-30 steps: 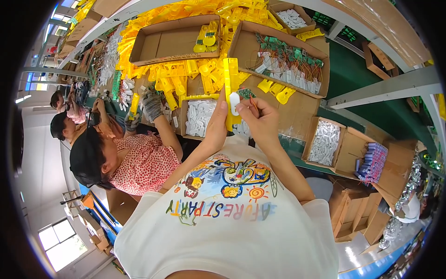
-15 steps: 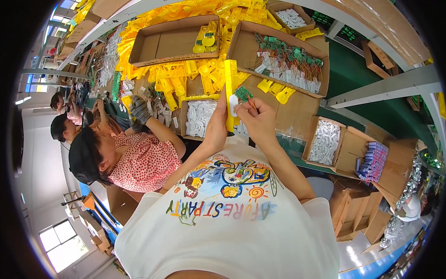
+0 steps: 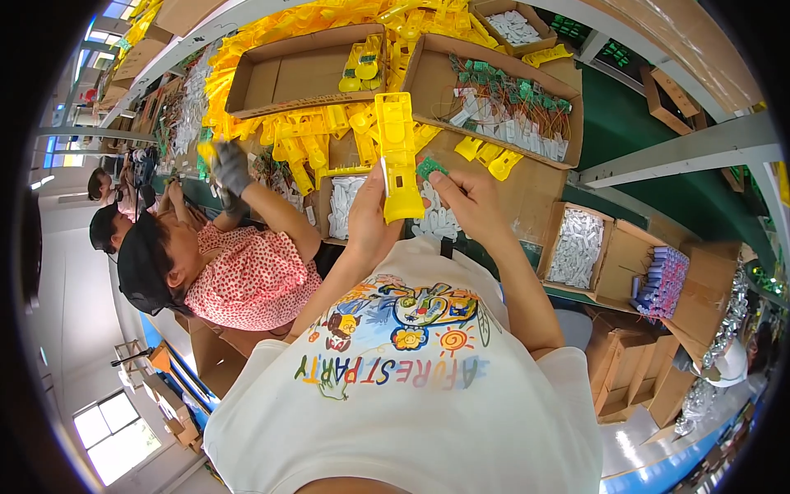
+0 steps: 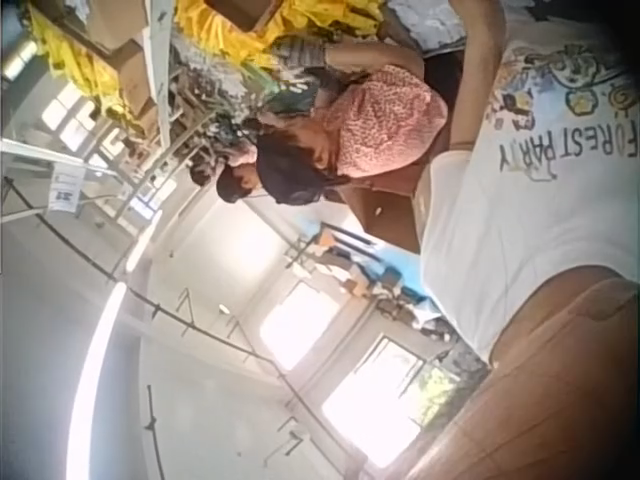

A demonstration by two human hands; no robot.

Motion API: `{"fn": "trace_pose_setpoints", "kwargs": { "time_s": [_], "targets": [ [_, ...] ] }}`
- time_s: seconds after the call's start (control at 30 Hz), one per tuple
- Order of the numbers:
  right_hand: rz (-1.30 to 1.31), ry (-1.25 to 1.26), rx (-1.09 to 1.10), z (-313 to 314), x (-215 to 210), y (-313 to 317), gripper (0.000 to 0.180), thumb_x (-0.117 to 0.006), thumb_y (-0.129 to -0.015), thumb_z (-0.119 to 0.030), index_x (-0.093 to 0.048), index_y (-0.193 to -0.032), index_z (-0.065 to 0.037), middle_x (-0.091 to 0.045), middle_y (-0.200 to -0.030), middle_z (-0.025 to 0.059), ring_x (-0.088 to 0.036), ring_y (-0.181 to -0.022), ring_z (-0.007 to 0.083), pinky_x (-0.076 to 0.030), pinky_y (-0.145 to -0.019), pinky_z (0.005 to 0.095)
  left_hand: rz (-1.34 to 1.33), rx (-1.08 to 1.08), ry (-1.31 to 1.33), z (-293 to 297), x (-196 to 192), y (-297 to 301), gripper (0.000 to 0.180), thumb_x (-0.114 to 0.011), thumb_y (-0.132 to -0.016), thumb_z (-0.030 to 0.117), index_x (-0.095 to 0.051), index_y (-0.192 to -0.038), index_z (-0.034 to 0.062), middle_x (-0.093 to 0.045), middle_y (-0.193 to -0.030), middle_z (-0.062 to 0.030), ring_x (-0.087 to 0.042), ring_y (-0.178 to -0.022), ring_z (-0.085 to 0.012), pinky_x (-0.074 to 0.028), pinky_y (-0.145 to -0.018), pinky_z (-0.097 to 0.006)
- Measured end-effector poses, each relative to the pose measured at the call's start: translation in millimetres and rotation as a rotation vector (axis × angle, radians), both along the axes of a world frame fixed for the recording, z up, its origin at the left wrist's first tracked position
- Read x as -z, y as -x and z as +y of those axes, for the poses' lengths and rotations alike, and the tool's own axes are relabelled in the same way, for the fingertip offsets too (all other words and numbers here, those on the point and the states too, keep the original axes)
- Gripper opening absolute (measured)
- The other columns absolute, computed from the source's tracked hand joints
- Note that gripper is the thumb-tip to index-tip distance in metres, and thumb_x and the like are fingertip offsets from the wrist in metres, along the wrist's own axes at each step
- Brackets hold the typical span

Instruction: Assembling small yellow electrical component housings by inserting internal plastic and circuit parts.

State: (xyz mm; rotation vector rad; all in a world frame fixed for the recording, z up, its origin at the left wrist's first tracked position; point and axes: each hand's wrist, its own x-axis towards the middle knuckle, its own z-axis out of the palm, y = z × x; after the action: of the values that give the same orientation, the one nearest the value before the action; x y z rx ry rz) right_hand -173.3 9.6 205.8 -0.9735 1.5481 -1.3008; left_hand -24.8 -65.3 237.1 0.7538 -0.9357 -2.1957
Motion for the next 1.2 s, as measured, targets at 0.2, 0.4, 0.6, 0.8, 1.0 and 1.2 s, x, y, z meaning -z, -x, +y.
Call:
{"fn": "trace_pose_setpoints", "kwargs": {
  "time_s": [0.2, 0.4, 0.6, 0.8, 1.0, 1.2],
  "targets": [
    [-0.046, 0.13, 0.111, -4.3, -17.0, -8.0, 0.026, -0.058, -0.09, -0.02, -0.059, -0.072, -0.001, -0.047, -0.057, -0.0035, -0.041, -0.049, 0.002, -0.031, -0.044, 0.0188, 0.097, 0.074, -0.043, -2.5, 6.6, -5.0, 0.042, -0.027, -0.098, 0.03, -0.04, -0.131, 0.0072, -0.052, -0.123, -0.0108, -0.054, -0.101, -0.0194, -0.05, -0.077, -0.039],
    [0.019, 0.127, 0.156, 5.3, -9.9, -13.6, 0.021, -0.059, -0.089, -0.017, -0.061, -0.074, -0.002, -0.051, -0.061, -0.0014, -0.045, -0.05, 0.0045, -0.034, -0.045, 0.0205, 0.111, 0.058, -0.087, -9.6, 7.1, -2.8, 0.042, -0.028, -0.098, 0.029, -0.04, -0.131, 0.0065, -0.051, -0.125, -0.0123, -0.054, -0.102, -0.0192, -0.048, -0.08, -0.039],
    [0.559, 0.24, 0.139, -0.3, -40.4, -30.1, 0.019, -0.061, -0.082, -0.014, -0.053, -0.07, -0.001, -0.048, -0.059, 0.0107, -0.048, -0.047, 0.0242, -0.036, -0.045, 0.0341, 0.165, 0.119, -0.117, -5.7, 10.9, 0.3, 0.041, -0.031, -0.098, 0.026, -0.037, -0.133, 0.0055, -0.047, -0.13, -0.0122, -0.051, -0.111, -0.0215, -0.042, -0.094, -0.037],
    [0.46, 0.253, 0.174, -0.9, -38.2, -40.8, 0.028, -0.062, -0.084, -0.016, -0.049, -0.066, 0.0, -0.041, -0.057, 0.0081, -0.04, -0.048, 0.0176, -0.029, -0.045, 0.0313, 0.137, 0.073, -0.126, -0.3, 8.3, 0.7, 0.041, -0.033, -0.099, 0.026, -0.035, -0.134, 0.0034, -0.051, -0.123, -0.0097, -0.051, -0.111, -0.019, -0.04, -0.096, -0.034],
    [0.37, 0.067, 0.014, 1.8, -44.9, -31.2, 0.024, -0.064, -0.08, -0.017, -0.056, -0.067, 0.002, -0.053, -0.054, 0.0136, -0.052, -0.046, 0.0266, -0.037, -0.045, 0.0355, 0.085, 0.04, -0.081, 3.2, 7.8, 0.9, 0.042, -0.033, -0.099, 0.022, -0.028, -0.138, 0.0084, -0.046, -0.131, -0.0149, -0.048, -0.117, -0.0239, -0.04, -0.097, -0.038],
    [0.295, -0.004, 0.041, -2.7, -36.0, -28.5, 0.025, -0.067, -0.077, -0.018, -0.06, -0.064, 0.002, -0.053, -0.051, 0.0133, -0.049, -0.042, 0.0233, -0.035, -0.043, 0.035, 0.061, -0.025, 0.04, 9.0, 19.0, 1.9, 0.04, -0.03, -0.099, 0.017, -0.029, -0.138, 0.0055, -0.046, -0.13, -0.0145, -0.048, -0.117, -0.0227, -0.04, -0.098, -0.036]
  ]
}}
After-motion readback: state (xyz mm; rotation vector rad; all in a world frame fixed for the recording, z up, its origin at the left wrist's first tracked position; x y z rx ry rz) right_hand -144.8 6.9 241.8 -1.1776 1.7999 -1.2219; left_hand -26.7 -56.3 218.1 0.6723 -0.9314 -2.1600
